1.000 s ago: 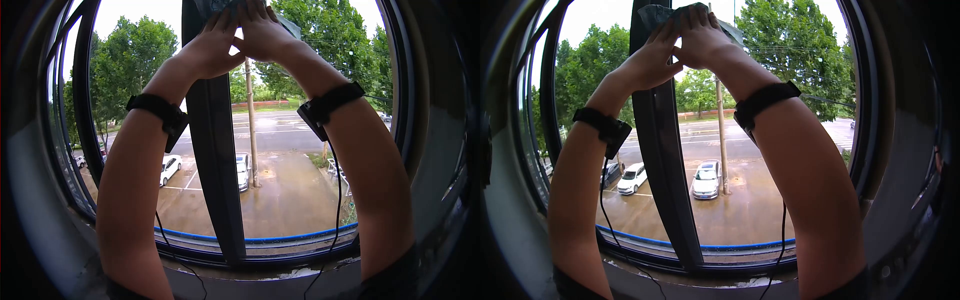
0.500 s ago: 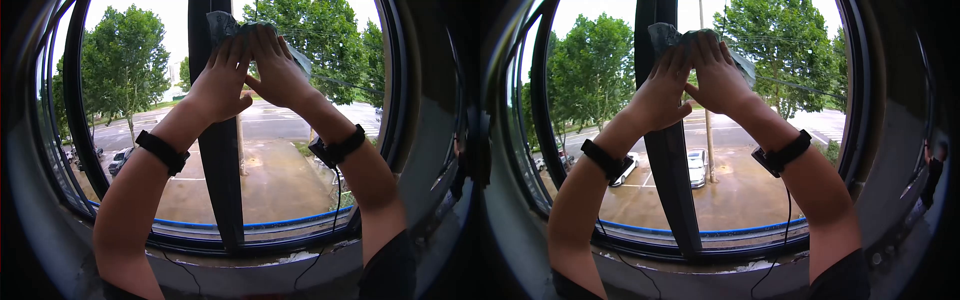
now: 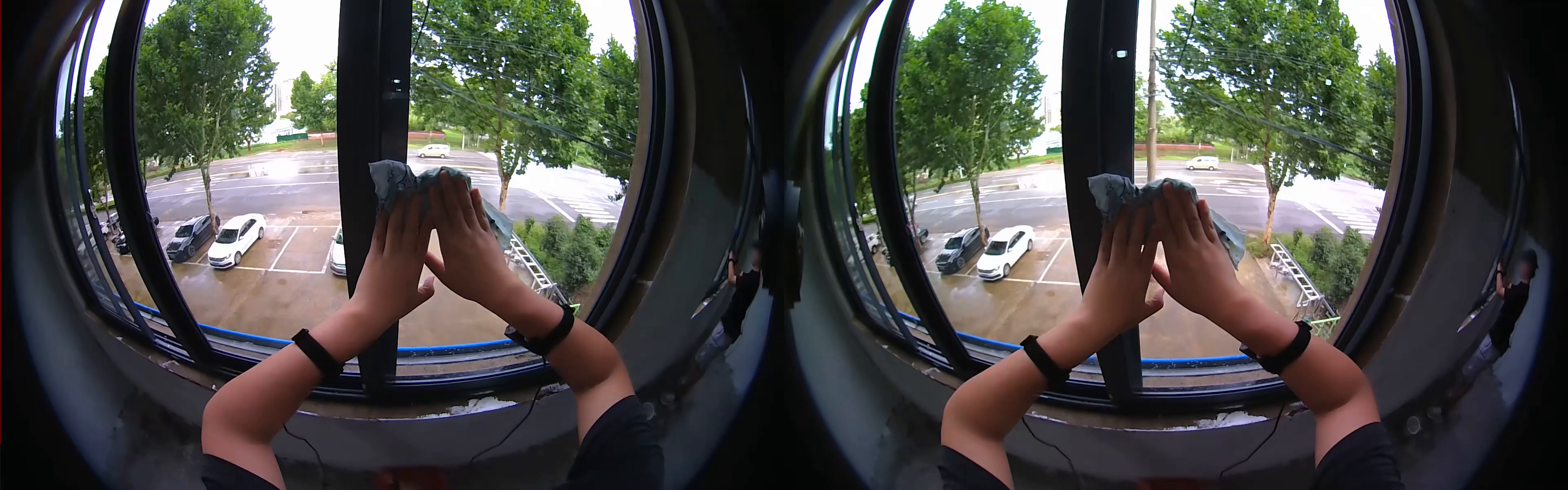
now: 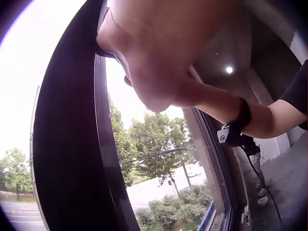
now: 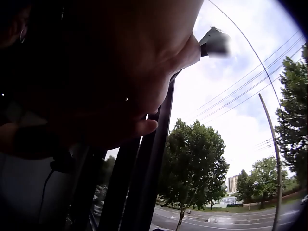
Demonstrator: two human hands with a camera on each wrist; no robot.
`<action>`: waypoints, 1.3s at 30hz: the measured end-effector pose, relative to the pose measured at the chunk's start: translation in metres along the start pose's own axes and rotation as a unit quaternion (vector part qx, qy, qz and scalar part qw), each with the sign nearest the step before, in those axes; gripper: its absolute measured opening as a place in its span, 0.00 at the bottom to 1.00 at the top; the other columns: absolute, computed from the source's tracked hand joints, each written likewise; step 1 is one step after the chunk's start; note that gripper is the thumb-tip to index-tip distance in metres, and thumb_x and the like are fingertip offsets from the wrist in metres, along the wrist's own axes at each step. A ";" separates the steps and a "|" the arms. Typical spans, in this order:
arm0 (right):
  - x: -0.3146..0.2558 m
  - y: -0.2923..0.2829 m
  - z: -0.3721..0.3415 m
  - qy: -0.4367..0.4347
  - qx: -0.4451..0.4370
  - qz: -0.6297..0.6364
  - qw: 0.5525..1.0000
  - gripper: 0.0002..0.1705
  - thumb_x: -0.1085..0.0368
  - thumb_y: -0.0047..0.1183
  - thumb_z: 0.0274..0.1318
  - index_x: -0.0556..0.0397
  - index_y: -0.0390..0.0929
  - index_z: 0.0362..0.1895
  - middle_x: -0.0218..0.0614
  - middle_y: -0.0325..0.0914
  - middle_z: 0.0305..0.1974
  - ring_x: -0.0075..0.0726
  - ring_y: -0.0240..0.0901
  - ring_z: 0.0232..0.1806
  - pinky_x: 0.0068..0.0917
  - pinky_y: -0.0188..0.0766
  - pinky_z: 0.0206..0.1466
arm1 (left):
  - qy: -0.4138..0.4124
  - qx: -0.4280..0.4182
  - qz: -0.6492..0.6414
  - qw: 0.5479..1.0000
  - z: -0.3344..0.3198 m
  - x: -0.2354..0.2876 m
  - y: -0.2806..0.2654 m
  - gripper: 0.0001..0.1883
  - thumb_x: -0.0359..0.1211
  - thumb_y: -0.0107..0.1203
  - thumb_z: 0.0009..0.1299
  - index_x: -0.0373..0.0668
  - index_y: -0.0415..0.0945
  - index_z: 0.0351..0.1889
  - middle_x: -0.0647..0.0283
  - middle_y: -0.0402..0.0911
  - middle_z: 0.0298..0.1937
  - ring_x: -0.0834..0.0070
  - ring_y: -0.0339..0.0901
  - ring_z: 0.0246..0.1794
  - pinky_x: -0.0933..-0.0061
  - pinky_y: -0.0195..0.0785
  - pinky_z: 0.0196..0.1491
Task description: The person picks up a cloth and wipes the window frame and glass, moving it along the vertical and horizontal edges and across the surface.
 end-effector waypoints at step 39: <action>-0.087 0.106 -0.253 -0.153 -0.316 0.069 0.934 0.38 0.64 0.49 0.60 0.58 0.66 0.76 0.45 0.52 0.83 0.44 0.47 0.85 0.53 0.38 0.85 | -0.218 -0.184 -0.268 0.920 -0.247 0.172 0.173 0.63 0.47 0.72 0.58 0.26 0.41 0.81 0.24 0.34 0.81 0.27 0.29 0.83 0.33 0.28 0.81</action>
Point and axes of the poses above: each hand's wrist, its own z-axis towards the middle knuckle, its own y-axis out of the palm, x = y × z, the point moved 2 cm from there along z, towards the middle knuckle
